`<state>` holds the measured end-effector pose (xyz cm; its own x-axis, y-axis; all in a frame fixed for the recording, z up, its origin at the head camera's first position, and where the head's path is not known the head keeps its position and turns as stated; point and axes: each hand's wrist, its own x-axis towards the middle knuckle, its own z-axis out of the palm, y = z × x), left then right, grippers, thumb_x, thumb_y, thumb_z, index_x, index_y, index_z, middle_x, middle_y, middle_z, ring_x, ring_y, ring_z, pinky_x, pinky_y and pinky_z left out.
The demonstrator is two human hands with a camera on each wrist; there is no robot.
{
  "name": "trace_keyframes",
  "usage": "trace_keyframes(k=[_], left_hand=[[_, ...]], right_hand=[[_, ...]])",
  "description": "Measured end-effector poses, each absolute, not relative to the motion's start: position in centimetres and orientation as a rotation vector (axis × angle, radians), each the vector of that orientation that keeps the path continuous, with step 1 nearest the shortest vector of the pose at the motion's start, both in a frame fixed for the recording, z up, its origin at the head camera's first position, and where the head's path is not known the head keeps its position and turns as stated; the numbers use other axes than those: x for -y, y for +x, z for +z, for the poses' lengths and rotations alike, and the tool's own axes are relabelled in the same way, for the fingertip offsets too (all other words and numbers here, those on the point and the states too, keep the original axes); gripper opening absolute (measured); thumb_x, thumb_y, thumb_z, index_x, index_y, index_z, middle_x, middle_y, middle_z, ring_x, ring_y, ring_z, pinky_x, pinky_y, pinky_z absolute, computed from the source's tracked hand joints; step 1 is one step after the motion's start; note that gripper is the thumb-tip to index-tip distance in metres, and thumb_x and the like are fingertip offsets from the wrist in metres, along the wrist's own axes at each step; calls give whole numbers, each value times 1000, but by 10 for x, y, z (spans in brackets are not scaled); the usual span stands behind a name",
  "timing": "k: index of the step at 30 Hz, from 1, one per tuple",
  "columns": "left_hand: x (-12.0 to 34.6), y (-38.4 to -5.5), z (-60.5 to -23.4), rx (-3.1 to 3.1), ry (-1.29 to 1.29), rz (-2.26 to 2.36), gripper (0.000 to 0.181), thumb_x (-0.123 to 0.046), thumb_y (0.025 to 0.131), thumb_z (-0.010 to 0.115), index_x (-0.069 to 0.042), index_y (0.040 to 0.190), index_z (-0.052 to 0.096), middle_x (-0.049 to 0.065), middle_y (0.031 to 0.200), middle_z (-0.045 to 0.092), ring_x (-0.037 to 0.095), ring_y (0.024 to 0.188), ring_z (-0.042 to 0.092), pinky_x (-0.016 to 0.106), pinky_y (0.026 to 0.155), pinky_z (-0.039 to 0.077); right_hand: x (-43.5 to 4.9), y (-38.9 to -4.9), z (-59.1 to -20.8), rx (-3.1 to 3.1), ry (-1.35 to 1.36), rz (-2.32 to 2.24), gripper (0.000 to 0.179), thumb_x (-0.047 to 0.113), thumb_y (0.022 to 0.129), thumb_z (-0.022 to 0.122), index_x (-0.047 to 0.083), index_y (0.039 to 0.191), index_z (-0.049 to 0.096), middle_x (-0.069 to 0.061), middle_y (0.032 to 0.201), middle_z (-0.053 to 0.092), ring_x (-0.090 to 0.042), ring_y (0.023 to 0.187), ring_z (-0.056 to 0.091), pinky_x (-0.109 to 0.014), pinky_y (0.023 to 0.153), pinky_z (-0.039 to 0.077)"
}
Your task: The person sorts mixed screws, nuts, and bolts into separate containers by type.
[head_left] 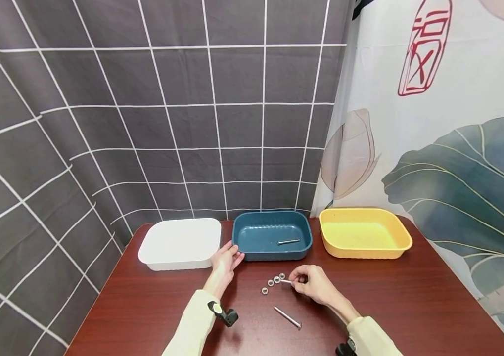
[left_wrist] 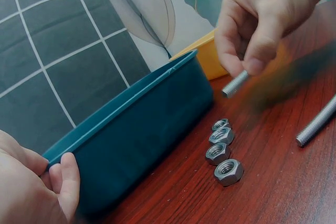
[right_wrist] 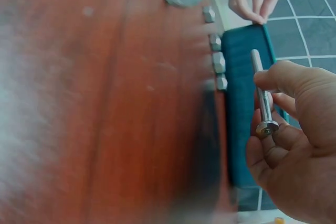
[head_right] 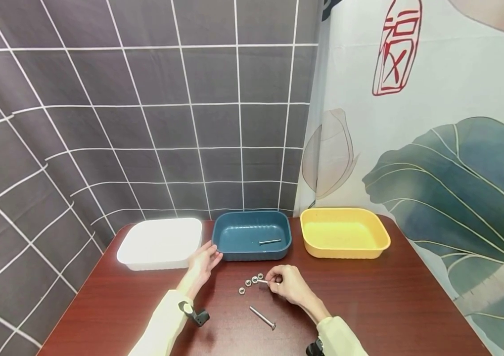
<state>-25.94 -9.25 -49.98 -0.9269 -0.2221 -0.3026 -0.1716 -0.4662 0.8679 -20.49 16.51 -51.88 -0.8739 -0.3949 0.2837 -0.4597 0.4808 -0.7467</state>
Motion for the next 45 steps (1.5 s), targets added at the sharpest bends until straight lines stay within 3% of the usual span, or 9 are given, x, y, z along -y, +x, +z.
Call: trace_keyframes(k=[26,33,45], left_hand=[[92,-260,-500,1582,599,-2595,44,10,95,55,15,138,48,7,74,56,9,63,58,22,67,60],[92,-261,-503,1578,606,-2596,45,10,95,56,14,139,48,7,75,56,10,63,58,22,67,60],[92,-262,-503,1577,604,-2592,45,10,94,57,15,138,48,8,75,57,9,62,59,24,68,61]], right_hand=[[-154,-256,-467,2579,775,1313,6,-3,83,74,3,85,72,3,78,65,-13,72,57,-23,64,53],[-146,-277,-465,2640,795,1256,4,-3,84,73,-2,87,72,2,77,64,-14,71,56,-24,64,53],[-138,-294,-476,2633,840,1145,7,-4,80,72,3,80,71,4,73,64,-9,67,56,-23,61,52]])
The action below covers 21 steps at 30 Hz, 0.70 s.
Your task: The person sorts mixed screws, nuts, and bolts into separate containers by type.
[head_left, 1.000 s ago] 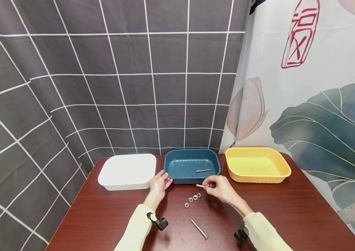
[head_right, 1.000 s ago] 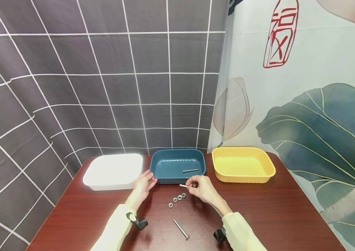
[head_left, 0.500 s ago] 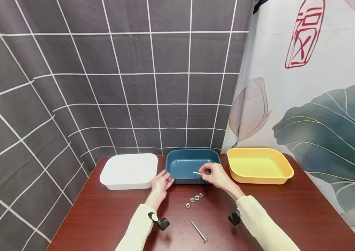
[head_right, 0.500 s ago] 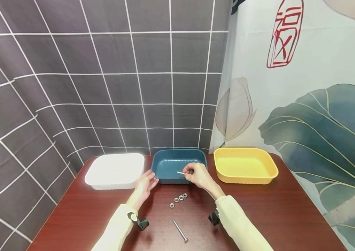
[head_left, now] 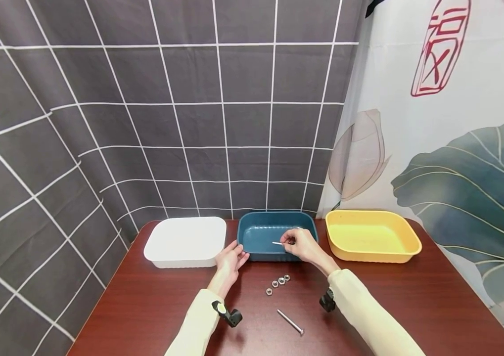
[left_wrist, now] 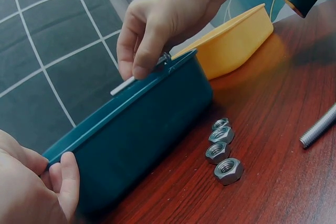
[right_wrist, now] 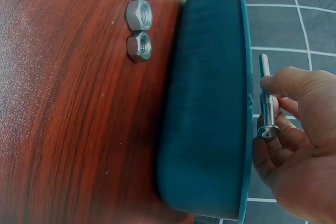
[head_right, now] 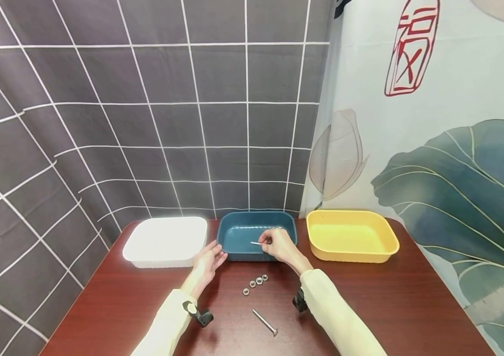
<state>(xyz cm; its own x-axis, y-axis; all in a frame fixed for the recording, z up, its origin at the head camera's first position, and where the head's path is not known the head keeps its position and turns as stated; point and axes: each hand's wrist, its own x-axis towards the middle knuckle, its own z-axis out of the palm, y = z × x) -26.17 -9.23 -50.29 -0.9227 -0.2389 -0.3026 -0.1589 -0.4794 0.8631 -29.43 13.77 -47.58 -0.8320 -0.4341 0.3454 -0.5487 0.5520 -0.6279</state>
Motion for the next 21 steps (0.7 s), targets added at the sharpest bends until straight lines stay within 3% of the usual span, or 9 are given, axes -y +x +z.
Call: trace_keyframes(k=[13,21], left_hand=[[92,-262,-503,1597,597,-2593,45,9,95,57,15,138,48,10,77,58,10,63,59,24,69,61],[93,-262,-503,1593,591,-2594,44,9,96,56,15,139,47,10,78,58,9,63,58,24,69,61]], right_hand=[[-136,-295,-480,2618,882,1092,7,-5,81,71,1,81,72,2,73,65,-10,67,57,-25,61,53],[-136,-290,-478,2588,758,1071,7,-3,86,69,-1,90,75,-8,86,67,-23,83,61,-36,73,57]])
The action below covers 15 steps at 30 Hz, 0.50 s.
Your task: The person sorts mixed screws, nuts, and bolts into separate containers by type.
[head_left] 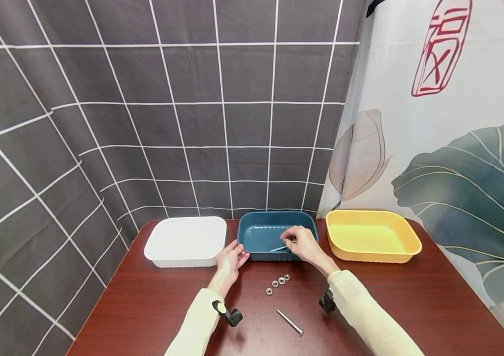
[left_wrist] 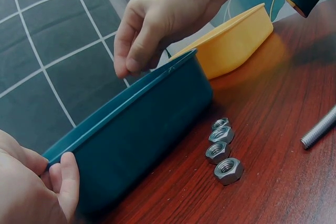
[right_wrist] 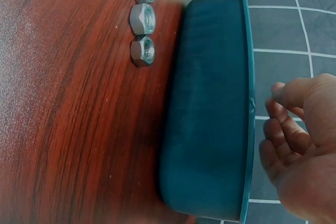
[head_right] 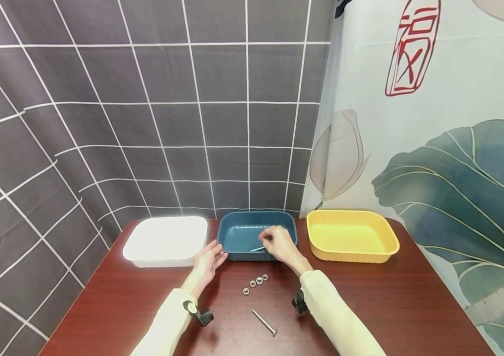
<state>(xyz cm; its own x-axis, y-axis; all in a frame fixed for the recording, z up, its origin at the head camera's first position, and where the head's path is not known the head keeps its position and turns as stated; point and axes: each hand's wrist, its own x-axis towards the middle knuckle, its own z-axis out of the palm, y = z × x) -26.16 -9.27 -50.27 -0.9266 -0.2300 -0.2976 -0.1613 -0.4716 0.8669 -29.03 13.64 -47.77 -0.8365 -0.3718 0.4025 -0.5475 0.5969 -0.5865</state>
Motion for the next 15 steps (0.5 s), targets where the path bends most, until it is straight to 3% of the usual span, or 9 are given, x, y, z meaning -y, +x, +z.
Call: trace_keyframes(k=[8,15], left_hand=[[92,-262,-504,1584,617,-2593,45,9,95,56,14,139,48,10,78,58,9,63,59,23,68,61],[92,-263,-504,1588,598,-2596,46,9,96,56,15,140,45,9,79,58,9,65,58,22,68,60]], right_hand=[[-141,-281,-472,2490,632,1125,9,-3,85,73,3,91,77,-6,91,69,-26,86,59,-40,74,55],[-142,-273,-472,2368,645,1139,12,-4,82,75,6,88,75,-1,85,68,-20,77,60,-33,68,54]])
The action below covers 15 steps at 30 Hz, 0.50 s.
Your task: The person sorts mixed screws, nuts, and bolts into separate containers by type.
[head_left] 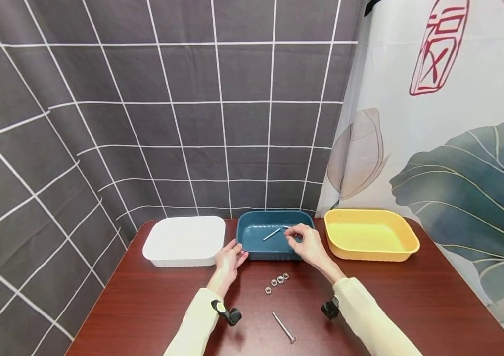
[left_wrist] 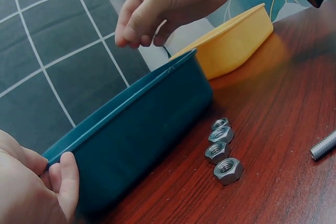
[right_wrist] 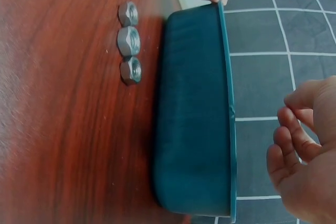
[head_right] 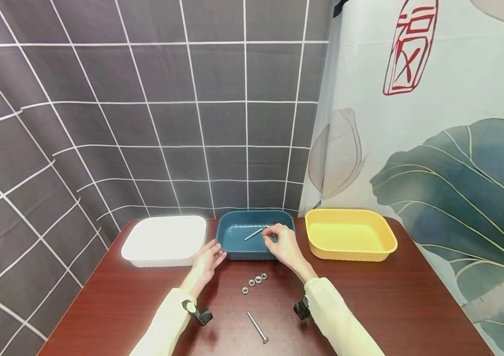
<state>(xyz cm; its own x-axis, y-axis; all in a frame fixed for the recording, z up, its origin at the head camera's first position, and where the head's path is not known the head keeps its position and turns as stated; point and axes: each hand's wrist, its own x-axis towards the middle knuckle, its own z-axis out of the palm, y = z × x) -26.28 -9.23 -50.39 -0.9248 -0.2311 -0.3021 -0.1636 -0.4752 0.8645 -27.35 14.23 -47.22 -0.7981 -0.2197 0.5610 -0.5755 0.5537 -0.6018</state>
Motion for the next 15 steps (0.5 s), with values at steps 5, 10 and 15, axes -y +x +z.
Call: trace_keyframes(k=[5,10,15], left_hand=[[92,-263,-503,1593,583,-2592,46,9,96,55,15,140,45,10,80,57,10,65,58,21,68,60],[92,-264,-504,1591,586,-2590,45,9,96,54,15,140,46,10,79,57,10,65,58,21,67,60],[92,-263,-505,1590,585,-2588,45,10,95,55,16,139,47,9,78,57,9,65,59,21,67,60]], right_hand=[[-142,-264,-475,2326,624,1195,13,-5,80,75,4,88,74,0,83,67,-17,73,60,-29,63,54],[-140,-254,-479,2341,581,1243,13,-5,80,76,2,90,73,0,83,67,-15,73,60,-28,62,54],[-137,-241,-486,2318,572,1263,15,-8,78,76,1,89,72,2,80,65,-12,70,59,-23,59,52]])
